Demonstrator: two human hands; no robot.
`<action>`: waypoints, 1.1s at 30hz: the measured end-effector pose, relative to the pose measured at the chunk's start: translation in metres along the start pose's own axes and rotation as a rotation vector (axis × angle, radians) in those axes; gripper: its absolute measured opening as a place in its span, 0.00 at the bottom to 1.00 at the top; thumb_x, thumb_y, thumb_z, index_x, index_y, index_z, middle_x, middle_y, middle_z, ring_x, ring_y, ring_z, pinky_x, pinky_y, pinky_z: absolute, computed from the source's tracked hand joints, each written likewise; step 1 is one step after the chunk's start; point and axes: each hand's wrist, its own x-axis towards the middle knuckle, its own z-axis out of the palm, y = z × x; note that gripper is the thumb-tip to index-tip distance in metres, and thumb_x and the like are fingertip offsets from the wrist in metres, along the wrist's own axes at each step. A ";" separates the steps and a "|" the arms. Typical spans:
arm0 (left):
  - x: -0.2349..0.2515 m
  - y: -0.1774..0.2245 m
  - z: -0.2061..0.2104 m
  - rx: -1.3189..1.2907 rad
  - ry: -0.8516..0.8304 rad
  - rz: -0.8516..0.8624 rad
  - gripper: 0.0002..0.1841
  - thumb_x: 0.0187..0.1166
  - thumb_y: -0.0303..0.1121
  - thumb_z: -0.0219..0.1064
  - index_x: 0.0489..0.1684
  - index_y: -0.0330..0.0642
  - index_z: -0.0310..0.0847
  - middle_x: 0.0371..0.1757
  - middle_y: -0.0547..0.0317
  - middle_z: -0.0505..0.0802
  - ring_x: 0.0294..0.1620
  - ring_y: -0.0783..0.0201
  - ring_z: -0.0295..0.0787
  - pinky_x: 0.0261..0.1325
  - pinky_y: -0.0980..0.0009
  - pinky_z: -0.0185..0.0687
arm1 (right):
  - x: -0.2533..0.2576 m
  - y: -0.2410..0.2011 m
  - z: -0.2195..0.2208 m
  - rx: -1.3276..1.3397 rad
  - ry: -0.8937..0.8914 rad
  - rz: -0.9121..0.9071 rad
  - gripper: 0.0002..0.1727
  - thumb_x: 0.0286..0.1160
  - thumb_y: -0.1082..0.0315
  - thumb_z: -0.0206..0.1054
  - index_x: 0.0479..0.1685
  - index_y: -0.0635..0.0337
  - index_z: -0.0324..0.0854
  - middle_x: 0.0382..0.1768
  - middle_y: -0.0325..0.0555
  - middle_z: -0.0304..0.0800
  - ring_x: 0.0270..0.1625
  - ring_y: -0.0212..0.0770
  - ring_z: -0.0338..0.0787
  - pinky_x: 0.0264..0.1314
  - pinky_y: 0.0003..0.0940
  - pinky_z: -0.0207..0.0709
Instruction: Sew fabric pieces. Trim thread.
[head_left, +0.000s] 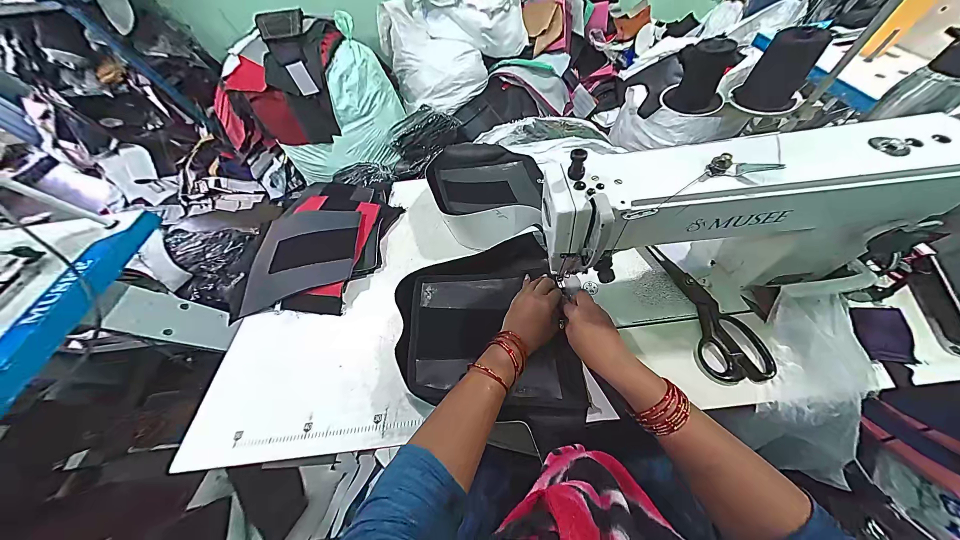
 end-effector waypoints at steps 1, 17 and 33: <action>0.001 0.001 -0.001 -0.007 -0.010 -0.014 0.13 0.82 0.26 0.61 0.53 0.31 0.91 0.65 0.39 0.91 0.77 0.43 0.82 0.87 0.44 0.62 | 0.000 0.000 0.000 0.014 0.018 0.000 0.20 0.85 0.77 0.53 0.71 0.71 0.79 0.75 0.67 0.74 0.72 0.60 0.83 0.74 0.48 0.77; -0.014 0.012 0.008 -0.131 0.142 -0.138 0.15 0.75 0.26 0.64 0.54 0.31 0.92 0.68 0.39 0.90 0.81 0.41 0.78 0.90 0.34 0.48 | 0.001 0.011 0.013 0.108 0.173 -0.040 0.24 0.87 0.76 0.49 0.78 0.65 0.77 0.71 0.68 0.78 0.68 0.61 0.85 0.72 0.50 0.77; -0.012 0.039 0.008 -0.207 0.088 -0.288 0.16 0.81 0.28 0.61 0.59 0.31 0.90 0.71 0.40 0.89 0.86 0.46 0.73 0.94 0.50 0.51 | 0.005 0.019 0.004 0.129 0.125 -0.071 0.22 0.86 0.77 0.50 0.74 0.68 0.80 0.68 0.69 0.81 0.70 0.63 0.84 0.74 0.52 0.75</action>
